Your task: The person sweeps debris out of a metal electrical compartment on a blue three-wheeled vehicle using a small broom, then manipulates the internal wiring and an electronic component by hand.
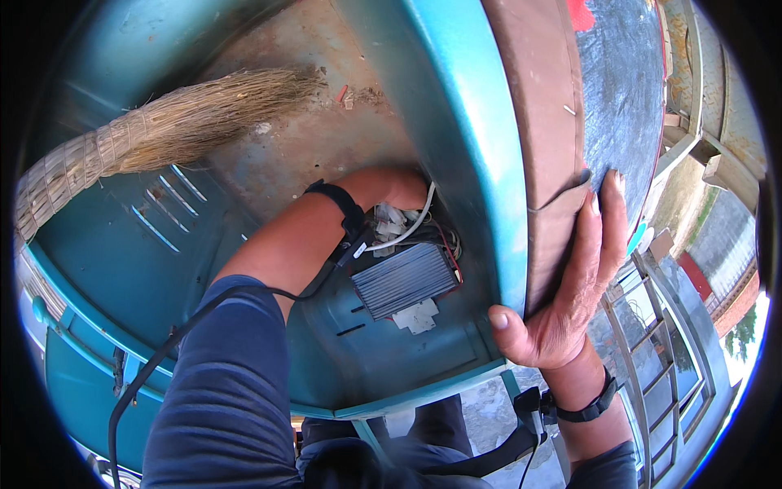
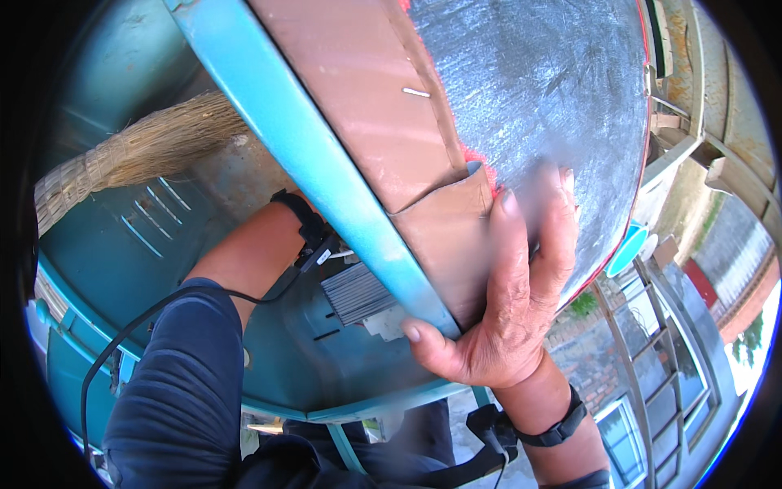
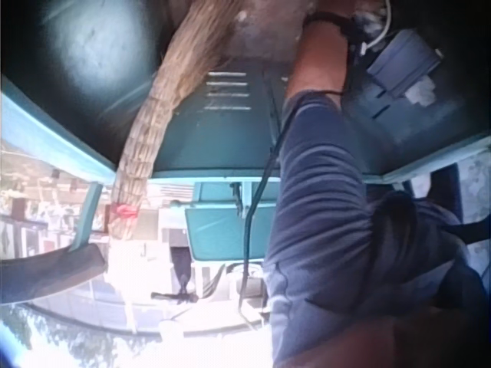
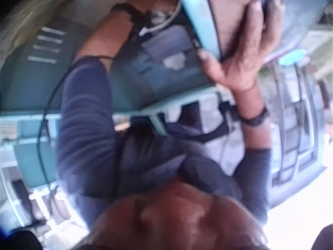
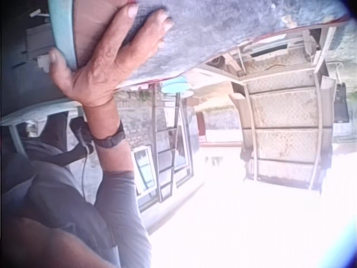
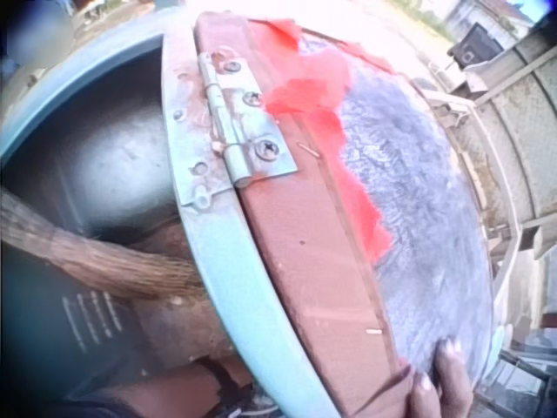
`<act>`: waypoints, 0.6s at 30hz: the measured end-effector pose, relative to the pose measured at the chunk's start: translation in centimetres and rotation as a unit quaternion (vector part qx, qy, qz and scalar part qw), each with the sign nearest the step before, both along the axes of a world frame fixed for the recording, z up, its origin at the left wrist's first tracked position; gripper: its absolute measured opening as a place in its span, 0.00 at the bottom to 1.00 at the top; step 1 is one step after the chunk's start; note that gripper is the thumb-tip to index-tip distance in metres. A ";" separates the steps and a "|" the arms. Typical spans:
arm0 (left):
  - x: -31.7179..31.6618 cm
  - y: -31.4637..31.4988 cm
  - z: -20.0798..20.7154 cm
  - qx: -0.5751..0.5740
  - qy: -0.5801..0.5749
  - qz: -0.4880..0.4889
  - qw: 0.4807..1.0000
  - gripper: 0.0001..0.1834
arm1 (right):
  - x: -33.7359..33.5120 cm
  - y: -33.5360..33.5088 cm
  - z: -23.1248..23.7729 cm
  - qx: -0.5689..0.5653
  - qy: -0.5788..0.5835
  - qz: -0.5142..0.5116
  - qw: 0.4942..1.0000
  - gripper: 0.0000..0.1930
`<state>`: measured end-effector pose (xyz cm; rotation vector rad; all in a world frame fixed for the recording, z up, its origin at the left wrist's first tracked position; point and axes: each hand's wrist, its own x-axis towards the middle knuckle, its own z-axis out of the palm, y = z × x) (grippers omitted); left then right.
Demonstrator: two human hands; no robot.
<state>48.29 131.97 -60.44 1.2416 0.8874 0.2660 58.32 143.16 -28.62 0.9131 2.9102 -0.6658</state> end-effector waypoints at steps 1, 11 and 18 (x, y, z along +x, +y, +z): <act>0.0 0.2 0.0 0.001 0.001 -0.005 1.000 0.24 | -0.1 0.0 0.0 -0.002 0.002 0.000 1.000 0.55; -1.0 -0.7 3.5 0.093 0.111 0.011 0.989 0.24 | 0.1 0.2 0.0 0.006 0.000 -0.004 1.000 0.55; 0.2 -0.8 0.6 -0.048 0.028 0.117 0.992 0.21 | -0.2 0.3 -0.1 0.007 0.013 0.005 1.000 0.54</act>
